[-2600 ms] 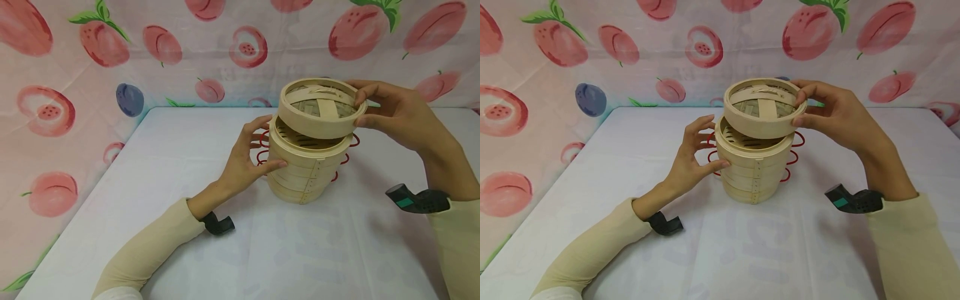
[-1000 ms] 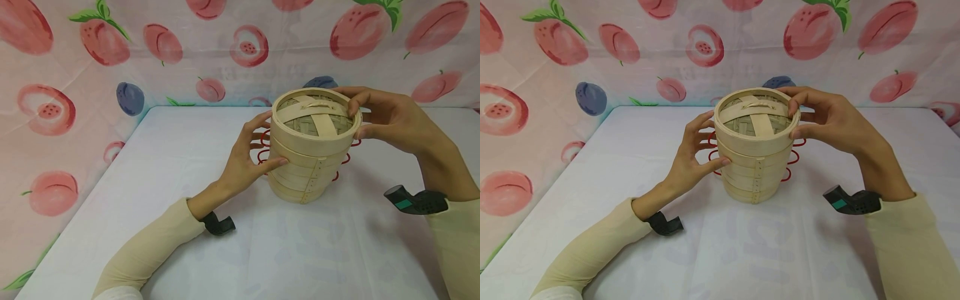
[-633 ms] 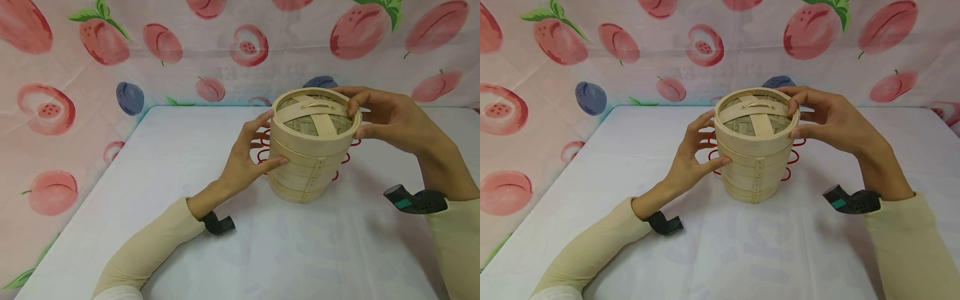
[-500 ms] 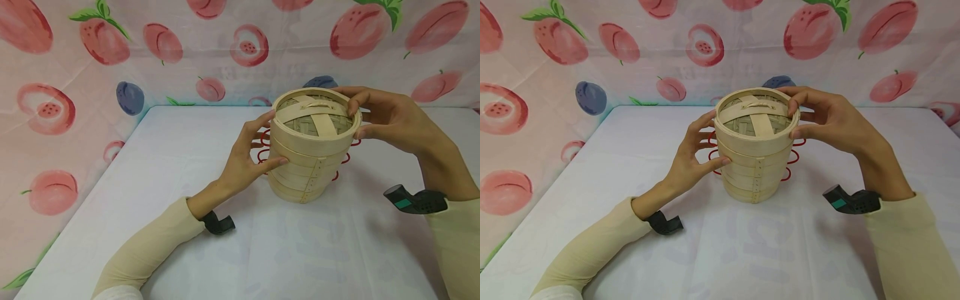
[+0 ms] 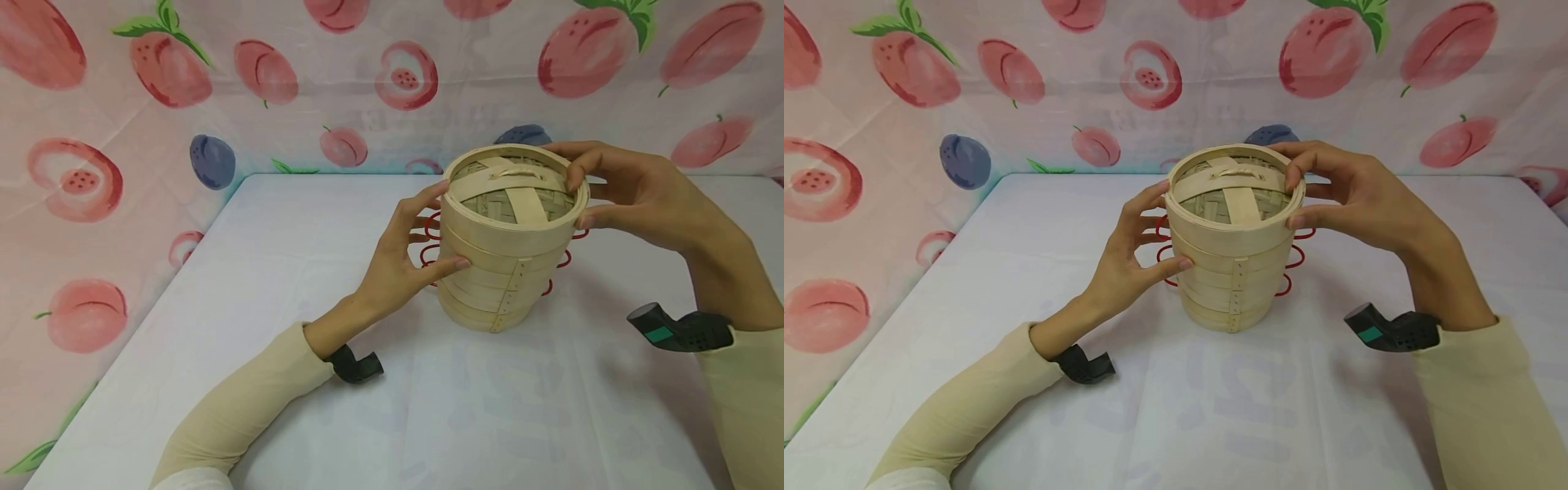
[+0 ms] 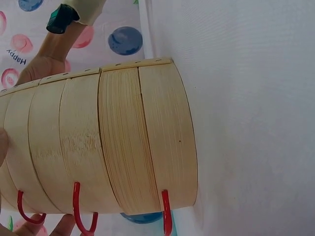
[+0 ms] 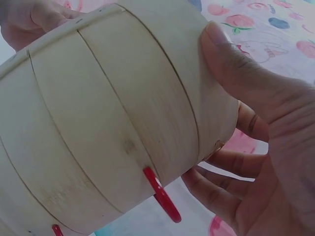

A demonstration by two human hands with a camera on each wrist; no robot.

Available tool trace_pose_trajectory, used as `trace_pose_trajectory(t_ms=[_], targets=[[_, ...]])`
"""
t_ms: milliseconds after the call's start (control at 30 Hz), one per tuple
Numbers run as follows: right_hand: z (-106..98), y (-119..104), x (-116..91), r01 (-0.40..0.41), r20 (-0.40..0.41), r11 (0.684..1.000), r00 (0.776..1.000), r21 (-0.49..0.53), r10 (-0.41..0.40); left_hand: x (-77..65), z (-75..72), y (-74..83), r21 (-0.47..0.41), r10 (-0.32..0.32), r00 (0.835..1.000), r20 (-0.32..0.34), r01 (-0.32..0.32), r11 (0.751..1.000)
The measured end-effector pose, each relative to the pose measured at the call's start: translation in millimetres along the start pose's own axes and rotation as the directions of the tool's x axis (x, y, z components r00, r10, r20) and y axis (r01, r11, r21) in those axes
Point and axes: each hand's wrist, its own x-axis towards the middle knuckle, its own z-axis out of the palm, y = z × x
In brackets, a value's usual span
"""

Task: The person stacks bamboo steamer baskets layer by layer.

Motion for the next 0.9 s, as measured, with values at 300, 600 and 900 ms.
trace_pose_trajectory(t_ms=[300,600,900], targets=[[0,-5,0,-0.038,0.022,0.975,0.999,-0.220,0.044,0.0,-0.8,-0.7,0.002,-0.009,1.000,0.004,0.009,1.000],[2,-14,1,-0.098,0.004,0.928,0.994,-0.359,0.107,0.6,-1.4,0.6,0.001,-0.019,1.000,0.004,0.019,1.000],[4,-19,1,-0.125,-0.003,0.905,0.991,-0.407,0.136,0.9,-1.3,1.1,-0.013,-0.033,0.999,0.006,0.033,0.999]])
